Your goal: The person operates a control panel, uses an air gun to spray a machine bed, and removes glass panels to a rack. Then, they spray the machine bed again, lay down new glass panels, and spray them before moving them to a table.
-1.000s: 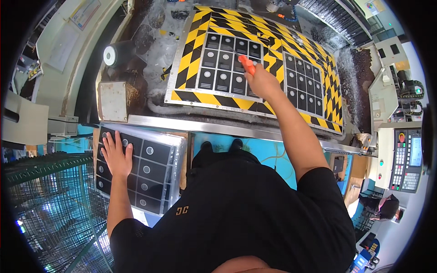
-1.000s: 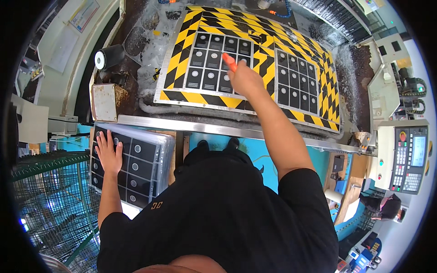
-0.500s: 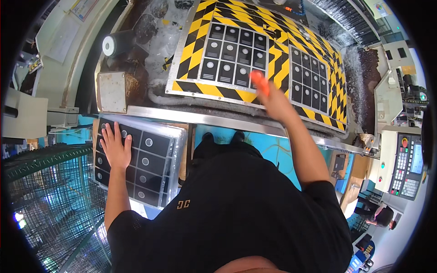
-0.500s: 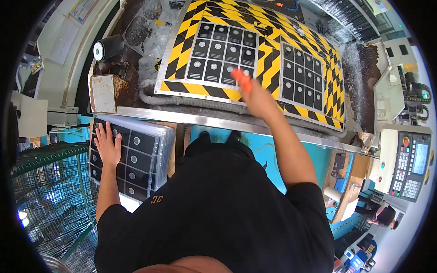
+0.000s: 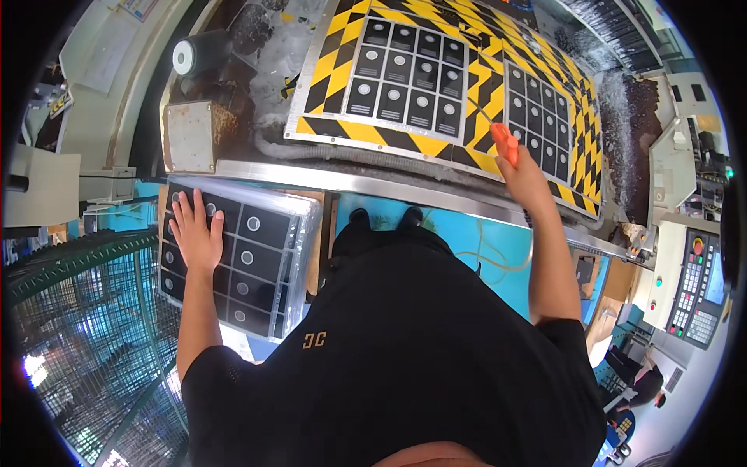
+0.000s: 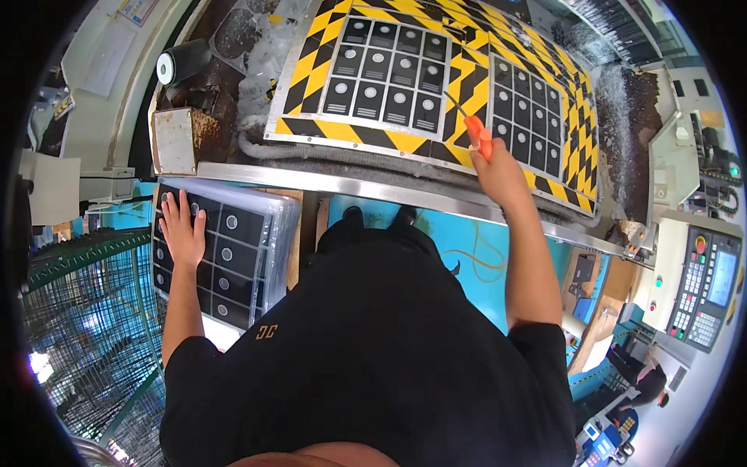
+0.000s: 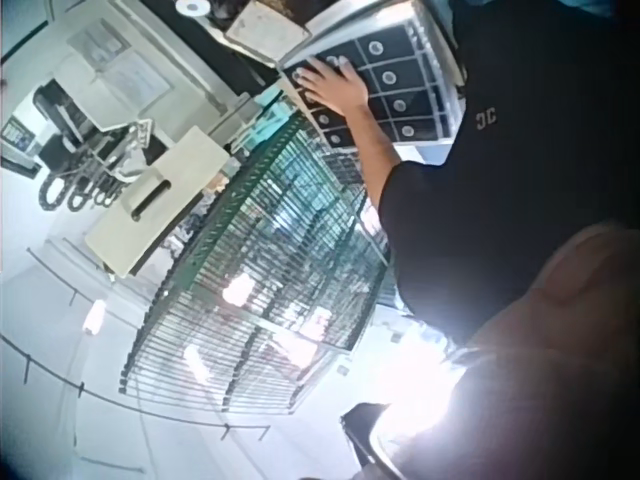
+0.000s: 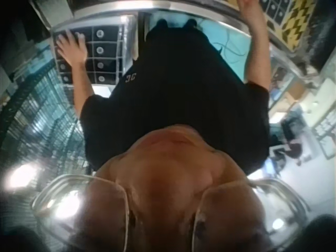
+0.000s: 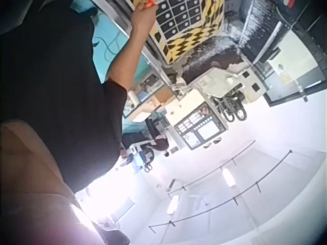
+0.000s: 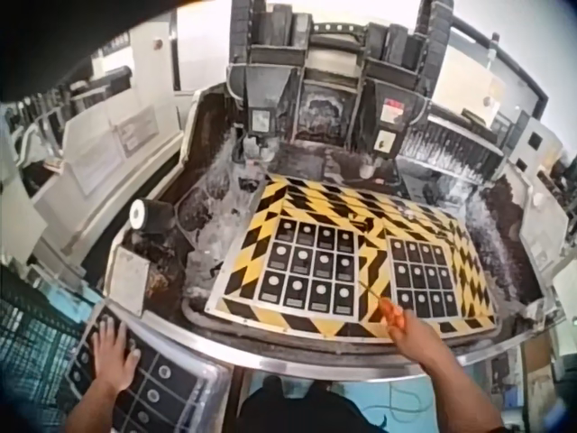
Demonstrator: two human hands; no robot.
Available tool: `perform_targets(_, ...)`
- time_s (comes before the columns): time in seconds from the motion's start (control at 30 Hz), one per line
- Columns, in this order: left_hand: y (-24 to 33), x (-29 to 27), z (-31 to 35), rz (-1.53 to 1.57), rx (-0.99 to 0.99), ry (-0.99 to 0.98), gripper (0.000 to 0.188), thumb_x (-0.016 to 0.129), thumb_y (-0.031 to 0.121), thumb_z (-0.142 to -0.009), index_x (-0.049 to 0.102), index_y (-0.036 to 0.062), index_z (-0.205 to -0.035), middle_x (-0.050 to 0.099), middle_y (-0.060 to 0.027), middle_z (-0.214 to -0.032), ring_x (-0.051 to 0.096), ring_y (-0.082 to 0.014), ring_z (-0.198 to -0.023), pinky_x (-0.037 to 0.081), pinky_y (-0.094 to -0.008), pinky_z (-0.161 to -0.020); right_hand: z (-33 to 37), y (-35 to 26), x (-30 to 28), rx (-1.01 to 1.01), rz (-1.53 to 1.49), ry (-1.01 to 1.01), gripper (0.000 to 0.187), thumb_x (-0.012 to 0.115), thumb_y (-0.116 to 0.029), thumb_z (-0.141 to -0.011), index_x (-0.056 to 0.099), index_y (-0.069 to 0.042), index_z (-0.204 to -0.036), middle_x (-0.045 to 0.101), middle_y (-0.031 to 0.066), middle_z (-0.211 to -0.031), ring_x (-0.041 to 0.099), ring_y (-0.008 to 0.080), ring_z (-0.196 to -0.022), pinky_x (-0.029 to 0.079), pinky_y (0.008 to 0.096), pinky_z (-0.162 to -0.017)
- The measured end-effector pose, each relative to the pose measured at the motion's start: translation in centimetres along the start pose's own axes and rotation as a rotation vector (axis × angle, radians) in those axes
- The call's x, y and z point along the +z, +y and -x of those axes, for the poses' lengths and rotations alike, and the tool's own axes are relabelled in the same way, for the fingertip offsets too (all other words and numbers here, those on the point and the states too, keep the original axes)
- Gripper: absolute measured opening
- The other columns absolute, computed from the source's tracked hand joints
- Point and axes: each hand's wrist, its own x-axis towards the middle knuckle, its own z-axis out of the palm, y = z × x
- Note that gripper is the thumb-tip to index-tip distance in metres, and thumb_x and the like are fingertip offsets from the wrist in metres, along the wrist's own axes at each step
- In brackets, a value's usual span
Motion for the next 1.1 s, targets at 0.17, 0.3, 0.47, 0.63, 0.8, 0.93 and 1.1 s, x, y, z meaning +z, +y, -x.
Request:
perform_targets(0.17,0.2,0.1,0.0,-0.002,0.013,0.01,0.071,0.046,0.052,-0.098,0.029,0.0164,-0.157,0.023,-0.0185,-0.162,0.018,-0.0418,-0.15,0.016,-0.0583,-0.119,4.6,-6.4,-2.5,-0.015,0.12,-0.142,0.041,0.061,-0.034,-0.095,0.052,0.0,-0.115,0.068,0.0269,-0.094,0.065,0.0458,-0.092,0.05,0.0519,-0.08)
perform_targets(0.3,-0.1,0.5,0.3,-0.01,-0.004,-0.003,0.068,0.044,0.05,-0.1,0.029,0.0172,-0.157,0.021,-0.0158,-0.164,0.018,-0.0392,-0.151,0.013,-0.0576,-0.119,6.0,-11.1,-2.8,-0.158,0.237,-0.266,0.035,0.063,-0.033,-0.094,0.051,-0.003,-0.109,0.068,0.0237,-0.089,0.065,0.0441,-0.087,0.049,0.0512,-0.075)
perform_targets(0.47,0.0,0.4,0.1,0.003,0.005,-0.003,0.068,0.043,0.052,-0.1,0.029,0.0172,-0.157,0.021,-0.0156,-0.164,0.017,-0.0391,-0.151,0.012,-0.058,-0.119,5.7,-12.0,-1.7,-0.261,0.234,-0.297,0.033,0.063,-0.031,-0.094,0.051,-0.003,-0.106,0.067,0.0213,-0.083,0.066,0.0422,-0.084,0.05,0.0507,-0.074)
perform_targets(0.63,-0.2,0.4,0.3,-0.006,0.009,-0.006,0.071,0.044,0.054,-0.098,0.029,0.0163,-0.157,0.022,-0.0183,-0.163,0.017,-0.0408,-0.151,0.014,-0.0578,-0.119,6.3,-10.2,-2.3,-0.252,0.261,-0.284,0.033,0.063,-0.031,-0.094,0.051,-0.002,-0.105,0.068,0.0207,-0.083,0.066,0.0423,-0.084,0.05,0.0507,-0.075)
perform_targets(0.8,-0.3,0.8,0.1,-0.01,0.013,-0.002,0.07,0.045,0.052,-0.098,0.029,0.0171,-0.157,0.022,-0.0168,-0.163,0.016,-0.0394,-0.151,0.014,-0.057,-0.12,7.8,-7.1,-4.3,-0.095,0.286,-0.213,0.033,0.063,-0.031,-0.095,0.05,-0.002,-0.107,0.069,0.022,-0.087,0.066,0.0436,-0.085,0.05,0.051,-0.075)
perform_targets(0.93,-0.4,0.6,0.2,-0.007,0.01,0.013,0.067,0.048,0.048,-0.099,0.03,0.0188,-0.157,0.022,-0.0166,-0.163,0.018,-0.0393,-0.151,0.015,-0.0558,-0.12,8.9,-5.0,-5.8,-0.003,0.331,-0.191,0.032,0.064,-0.028,-0.094,0.05,-0.003,-0.108,0.069,0.0233,-0.087,0.065,0.0449,-0.085,0.05,0.0516,-0.075)
perform_targets(1.1,-0.4,0.9,-0.1,-0.01,0.018,0.01,0.067,0.047,0.047,-0.099,0.029,0.0185,-0.157,0.022,-0.0165,-0.163,0.017,-0.0389,-0.151,0.014,-0.0562,-0.12,9.2,-3.9,-7.1,0.066,0.346,-0.194,0.033,0.063,-0.03,-0.094,0.051,-0.003,-0.11,0.068,0.0241,-0.091,0.065,0.0451,-0.088,0.05,0.0524,-0.076)
